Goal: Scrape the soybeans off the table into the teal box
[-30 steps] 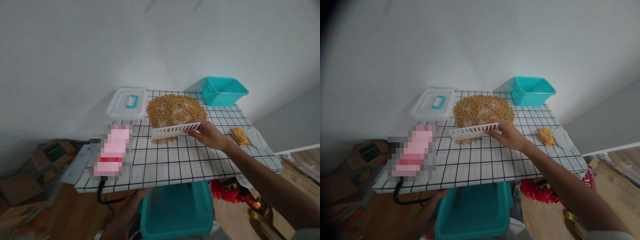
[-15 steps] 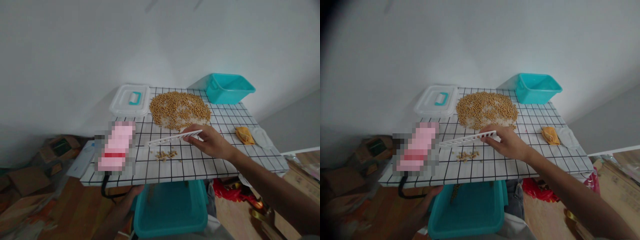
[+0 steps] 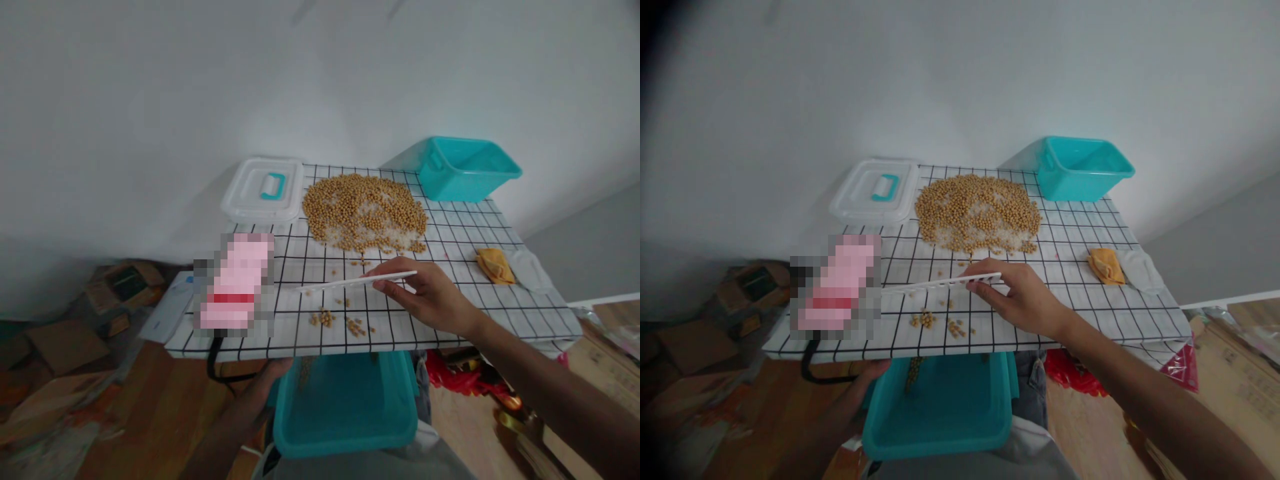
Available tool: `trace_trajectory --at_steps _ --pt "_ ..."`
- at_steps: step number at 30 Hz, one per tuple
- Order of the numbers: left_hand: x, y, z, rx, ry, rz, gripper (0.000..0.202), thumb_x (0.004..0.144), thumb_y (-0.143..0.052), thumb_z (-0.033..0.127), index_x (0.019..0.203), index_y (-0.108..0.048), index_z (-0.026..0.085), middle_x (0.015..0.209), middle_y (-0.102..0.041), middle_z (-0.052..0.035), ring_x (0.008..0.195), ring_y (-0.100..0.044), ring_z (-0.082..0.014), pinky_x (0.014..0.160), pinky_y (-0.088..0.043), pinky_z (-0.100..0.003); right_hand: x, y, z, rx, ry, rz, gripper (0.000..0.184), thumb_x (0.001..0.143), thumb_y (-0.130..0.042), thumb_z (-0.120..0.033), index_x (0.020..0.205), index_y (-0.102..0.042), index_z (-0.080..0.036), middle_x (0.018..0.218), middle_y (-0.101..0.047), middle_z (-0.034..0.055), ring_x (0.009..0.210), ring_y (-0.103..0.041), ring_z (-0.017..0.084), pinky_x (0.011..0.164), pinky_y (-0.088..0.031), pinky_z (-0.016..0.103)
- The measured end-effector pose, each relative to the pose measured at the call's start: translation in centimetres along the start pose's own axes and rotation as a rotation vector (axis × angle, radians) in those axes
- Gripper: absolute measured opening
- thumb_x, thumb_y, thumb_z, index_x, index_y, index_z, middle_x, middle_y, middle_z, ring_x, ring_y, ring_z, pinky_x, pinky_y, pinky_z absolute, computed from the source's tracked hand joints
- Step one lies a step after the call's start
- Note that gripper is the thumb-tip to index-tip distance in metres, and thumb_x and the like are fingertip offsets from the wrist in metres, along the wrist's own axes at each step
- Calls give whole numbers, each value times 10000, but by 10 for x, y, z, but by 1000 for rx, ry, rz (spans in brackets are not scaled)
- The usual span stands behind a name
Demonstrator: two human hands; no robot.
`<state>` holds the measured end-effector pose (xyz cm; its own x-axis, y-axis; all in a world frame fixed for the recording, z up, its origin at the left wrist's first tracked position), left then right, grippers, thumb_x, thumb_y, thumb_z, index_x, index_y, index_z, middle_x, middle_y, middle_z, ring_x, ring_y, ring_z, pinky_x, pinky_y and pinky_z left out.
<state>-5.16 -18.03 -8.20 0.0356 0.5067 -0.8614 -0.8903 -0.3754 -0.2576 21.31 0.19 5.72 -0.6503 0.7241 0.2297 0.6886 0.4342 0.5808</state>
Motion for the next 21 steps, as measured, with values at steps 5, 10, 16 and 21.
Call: trace_trajectory --at_steps 5,10,16,21 --pt "1 -14 -1 -40 -100 -98 224 833 -657 381 926 -717 187 729 -779 -56 733 -751 -281 755 -594 -397 -21 -1 9 -25 -99 58 183 932 -616 -289 1100 -678 -255 1062 -726 40 945 -690 187 737 -568 268" --pt "5 -18 -1 -33 -50 -64 256 829 -658 398 944 -722 179 851 -805 -95 809 -757 -307 780 -599 -427 -36 -5 3 -19 -144 66 197 940 -603 -286 1121 -682 -279 1089 -728 23 964 -691 180 766 -575 265" --pt "2 -12 -4 -61 69 -71 300 814 -666 457 868 -741 172 818 -797 -136 818 -756 -341 815 -592 -465 -42 -15 -8 19 -159 76 214 943 -595 -270 1135 -687 -290 1112 -731 10 1016 -689 178 845 -583 274" --pt "-1 -13 -4 -67 13 -24 241 828 -665 410 899 -716 186 813 -795 -91 785 -751 -302 776 -602 -441 -50 -18 -9 59 -165 37 260 946 -569 -225 1169 -674 -310 1135 -728 6 1051 -692 183 852 -601 284"
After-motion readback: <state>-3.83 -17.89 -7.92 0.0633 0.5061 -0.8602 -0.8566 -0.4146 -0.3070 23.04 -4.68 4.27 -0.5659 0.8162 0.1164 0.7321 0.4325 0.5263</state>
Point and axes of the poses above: each hand's wrist, its own x-axis towards the middle knuckle, its own y-axis out of the back of the hand, z = x × y, the point moved 1 cm from there along x, towards the middle knuckle
